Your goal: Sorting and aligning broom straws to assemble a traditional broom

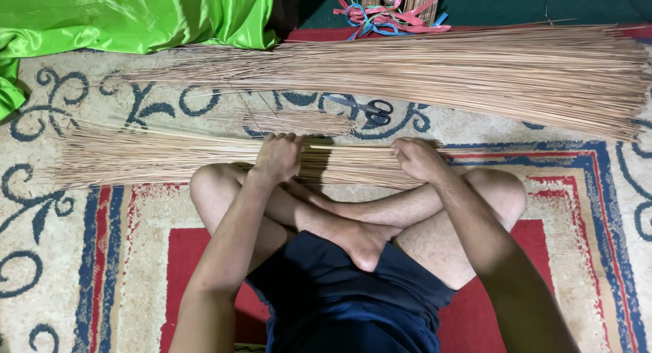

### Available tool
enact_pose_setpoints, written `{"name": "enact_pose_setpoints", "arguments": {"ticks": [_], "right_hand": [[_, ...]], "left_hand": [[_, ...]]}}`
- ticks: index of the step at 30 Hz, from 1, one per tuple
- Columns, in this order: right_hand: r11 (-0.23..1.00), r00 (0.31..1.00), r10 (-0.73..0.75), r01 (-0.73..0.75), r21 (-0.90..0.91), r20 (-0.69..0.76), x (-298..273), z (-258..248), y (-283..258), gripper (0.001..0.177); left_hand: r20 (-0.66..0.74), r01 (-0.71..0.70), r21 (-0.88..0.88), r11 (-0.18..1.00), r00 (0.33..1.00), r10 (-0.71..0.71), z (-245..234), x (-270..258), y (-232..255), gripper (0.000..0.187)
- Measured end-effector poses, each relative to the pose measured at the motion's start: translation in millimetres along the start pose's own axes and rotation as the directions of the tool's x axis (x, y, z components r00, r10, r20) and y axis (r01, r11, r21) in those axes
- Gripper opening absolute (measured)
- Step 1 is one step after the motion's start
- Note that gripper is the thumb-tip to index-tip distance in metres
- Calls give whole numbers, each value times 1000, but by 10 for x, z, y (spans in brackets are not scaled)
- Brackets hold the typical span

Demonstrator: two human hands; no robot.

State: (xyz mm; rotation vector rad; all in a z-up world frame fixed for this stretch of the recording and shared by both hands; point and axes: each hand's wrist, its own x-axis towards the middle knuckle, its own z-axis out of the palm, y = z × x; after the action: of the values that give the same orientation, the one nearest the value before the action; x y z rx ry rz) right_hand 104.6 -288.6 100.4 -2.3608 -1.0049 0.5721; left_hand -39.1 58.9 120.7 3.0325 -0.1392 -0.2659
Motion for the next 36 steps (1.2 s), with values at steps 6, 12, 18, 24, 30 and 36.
{"name": "enact_pose_setpoints", "arguments": {"ticks": [6, 12, 18, 24, 30, 36], "right_hand": [[993, 1000, -10, 9, 118, 9, -66, 161, -558, 21], [996, 988, -88, 84, -38, -130, -44, 398, -313, 16], [978, 941, -75, 4, -210, -331, -67, 897, 127, 19], [985, 915, -23, -47, -163, -402, -35, 871, 220, 16], [984, 873, -105, 23, -175, -475, 12, 859, 214, 12], [989, 868, -100, 33, -145, -487, 15, 874, 240, 12]], "left_hand": [[-11, -100, -24, 995, 995, 100, -66, 128, 762, 37], [162, -18, -30, 999, 987, 23, -12, 74, 738, 37], [-1, -74, -33, 997, 997, 74, 443, 128, 599, 38], [-227, -76, -11, 997, 971, 72, 1071, 228, 382, 42], [-302, -72, -68, 995, 952, 49, 1193, 260, 364, 24], [-312, -72, -80, 994, 949, 44, 1262, 273, 353, 19]]}}
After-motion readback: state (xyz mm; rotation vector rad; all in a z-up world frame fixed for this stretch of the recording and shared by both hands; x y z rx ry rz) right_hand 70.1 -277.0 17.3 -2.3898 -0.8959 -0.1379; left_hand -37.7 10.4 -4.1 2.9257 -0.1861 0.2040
